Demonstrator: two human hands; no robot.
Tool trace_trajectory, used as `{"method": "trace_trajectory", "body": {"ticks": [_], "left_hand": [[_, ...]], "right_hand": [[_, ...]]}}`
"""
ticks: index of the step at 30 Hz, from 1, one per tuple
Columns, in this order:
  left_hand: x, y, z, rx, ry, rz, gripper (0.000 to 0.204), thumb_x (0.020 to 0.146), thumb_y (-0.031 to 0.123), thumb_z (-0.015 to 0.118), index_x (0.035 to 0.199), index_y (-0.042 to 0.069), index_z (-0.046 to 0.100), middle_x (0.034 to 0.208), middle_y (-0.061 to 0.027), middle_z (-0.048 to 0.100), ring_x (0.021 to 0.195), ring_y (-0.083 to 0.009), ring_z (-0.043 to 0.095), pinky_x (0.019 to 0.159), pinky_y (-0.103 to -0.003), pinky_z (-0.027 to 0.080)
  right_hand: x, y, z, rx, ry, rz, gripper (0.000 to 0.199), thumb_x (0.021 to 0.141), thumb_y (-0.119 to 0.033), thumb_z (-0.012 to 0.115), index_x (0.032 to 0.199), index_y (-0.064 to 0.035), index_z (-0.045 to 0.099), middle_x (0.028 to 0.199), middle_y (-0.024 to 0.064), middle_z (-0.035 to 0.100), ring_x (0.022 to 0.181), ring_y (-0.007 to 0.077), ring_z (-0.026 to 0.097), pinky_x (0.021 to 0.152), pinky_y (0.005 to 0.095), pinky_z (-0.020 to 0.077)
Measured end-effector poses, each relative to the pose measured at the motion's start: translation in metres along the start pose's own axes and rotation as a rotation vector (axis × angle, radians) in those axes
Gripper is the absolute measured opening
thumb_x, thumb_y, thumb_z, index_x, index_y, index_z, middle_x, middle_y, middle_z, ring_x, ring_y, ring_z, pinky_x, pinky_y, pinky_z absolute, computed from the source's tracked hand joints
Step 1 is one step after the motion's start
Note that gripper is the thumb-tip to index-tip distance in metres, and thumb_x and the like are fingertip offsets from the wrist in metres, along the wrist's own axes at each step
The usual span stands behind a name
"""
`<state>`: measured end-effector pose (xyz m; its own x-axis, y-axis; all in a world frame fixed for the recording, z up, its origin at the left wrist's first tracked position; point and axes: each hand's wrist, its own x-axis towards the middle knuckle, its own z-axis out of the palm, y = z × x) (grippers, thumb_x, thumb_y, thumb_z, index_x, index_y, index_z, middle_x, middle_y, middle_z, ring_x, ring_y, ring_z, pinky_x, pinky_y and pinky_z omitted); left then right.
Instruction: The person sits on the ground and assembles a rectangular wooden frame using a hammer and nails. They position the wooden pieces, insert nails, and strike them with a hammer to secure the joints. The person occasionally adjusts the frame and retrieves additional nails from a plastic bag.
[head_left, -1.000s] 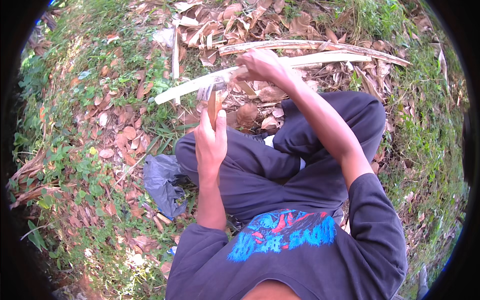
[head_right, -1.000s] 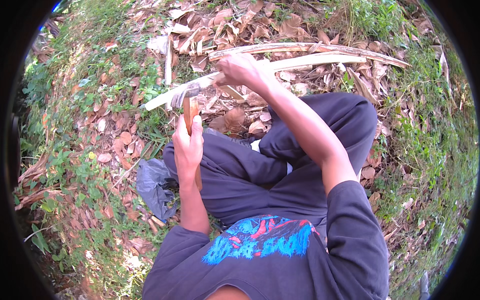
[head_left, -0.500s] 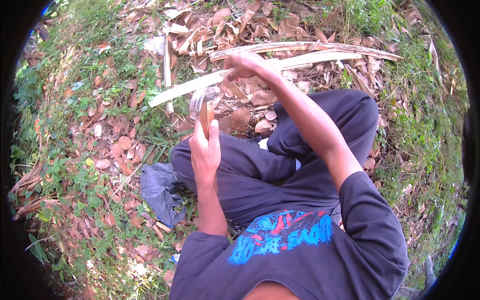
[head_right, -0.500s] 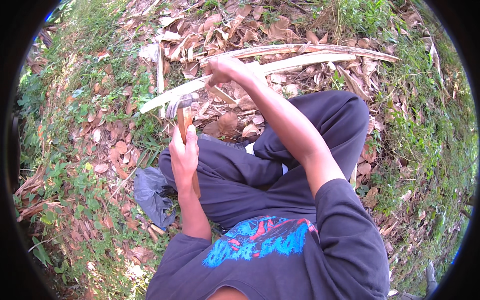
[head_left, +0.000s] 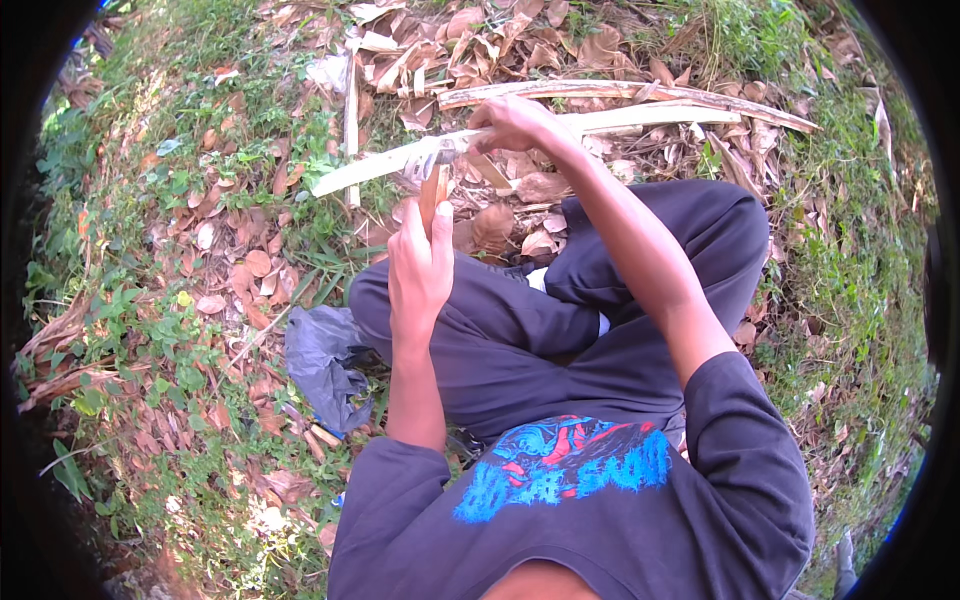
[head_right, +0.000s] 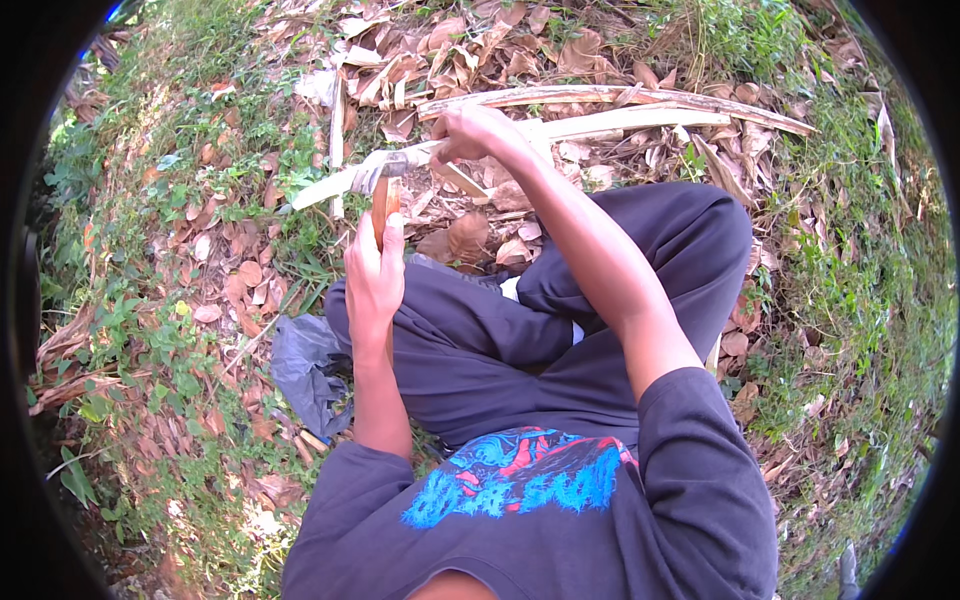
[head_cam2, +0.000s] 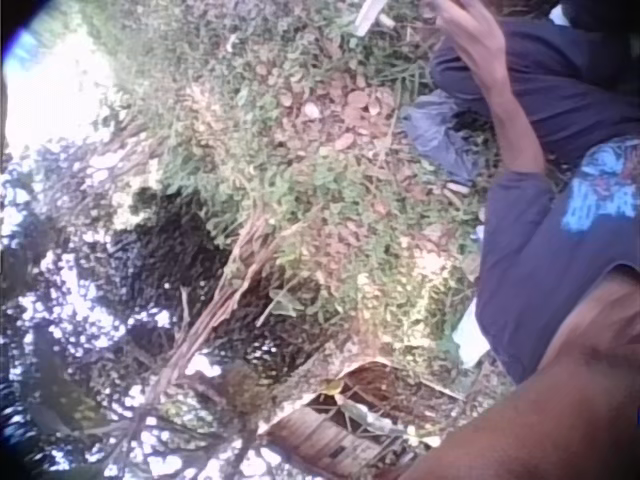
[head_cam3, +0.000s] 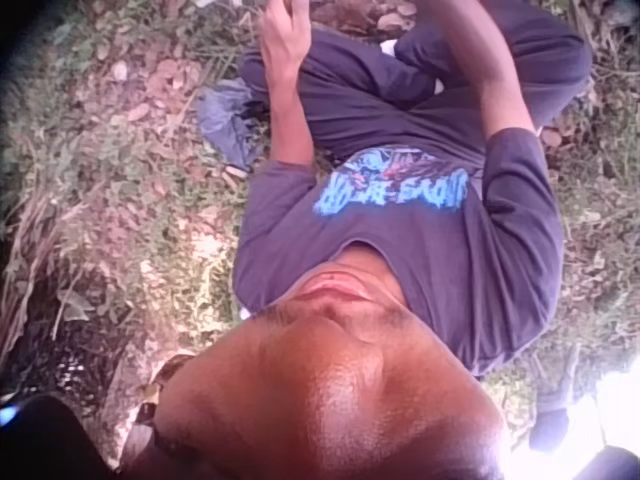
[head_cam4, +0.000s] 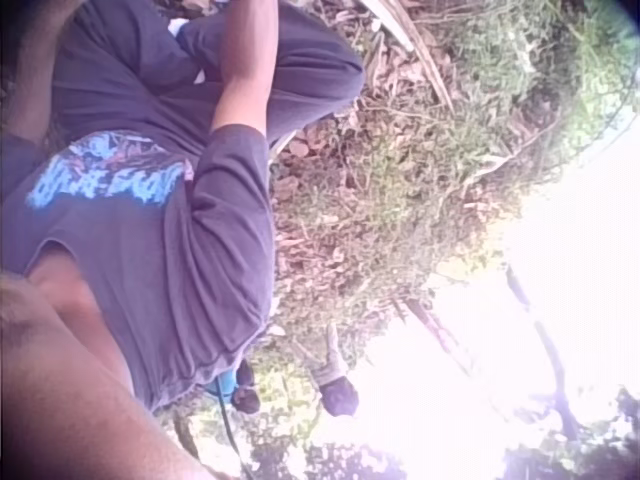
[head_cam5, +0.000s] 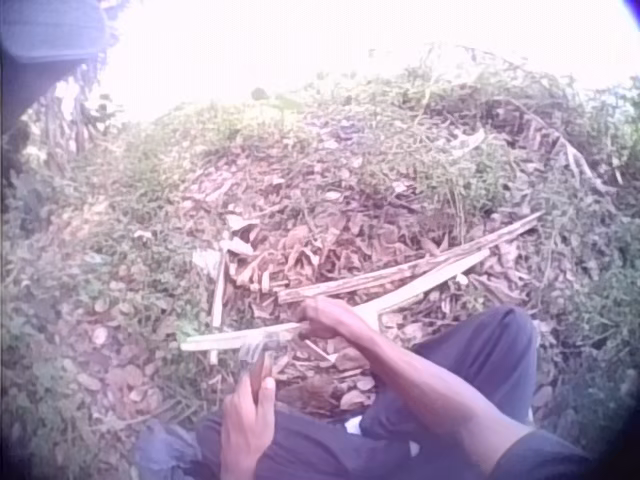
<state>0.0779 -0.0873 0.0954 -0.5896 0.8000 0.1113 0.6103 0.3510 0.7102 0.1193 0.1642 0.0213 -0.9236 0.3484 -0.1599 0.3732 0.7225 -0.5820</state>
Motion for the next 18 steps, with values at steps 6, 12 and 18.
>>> {"method": "trace_trajectory", "body": {"ticks": [6,12,18], "left_hand": [[0.008,-0.005,0.007,0.042,-0.045,-0.011,0.04,0.106,0.031,0.051,0.108,-0.009,0.056,0.079,-0.0325,0.062,0.079,-0.0519,0.063,0.067,-0.055,0.045],[0.015,0.015,-0.002,0.015,0.049,0.014,0.041,0.105,0.027,0.049,0.117,-0.012,0.055,0.083,-0.0325,0.065,0.082,-0.0524,0.064,0.071,-0.055,0.047],[0.011,0.0,0.005,0.112,-0.02,0.026,0.04,0.102,0.022,0.052,0.123,-0.014,0.053,0.093,-0.0361,0.064,0.088,-0.0529,0.064,0.076,-0.054,0.05]], "right_hand": [[-0.005,0.002,0.001,-0.007,0.044,-0.014,0.044,0.078,-0.046,0.079,0.104,-0.0111,0.075,0.091,0.0139,0.074,0.087,0.0306,0.071,0.077,0.046,0.0535],[-0.011,-0.004,0.001,-0.002,0.001,0.045,0.049,0.079,-0.048,0.078,0.111,-0.0115,0.074,0.099,0.0152,0.074,0.095,0.032,0.071,0.084,0.0454,0.0552],[-0.019,-0.014,-0.001,-0.016,0.009,0.076,0.055,0.081,-0.049,0.077,0.123,-0.013,0.07,0.112,0.016,0.073,0.105,0.0319,0.07,0.091,0.0444,0.0558]]}}
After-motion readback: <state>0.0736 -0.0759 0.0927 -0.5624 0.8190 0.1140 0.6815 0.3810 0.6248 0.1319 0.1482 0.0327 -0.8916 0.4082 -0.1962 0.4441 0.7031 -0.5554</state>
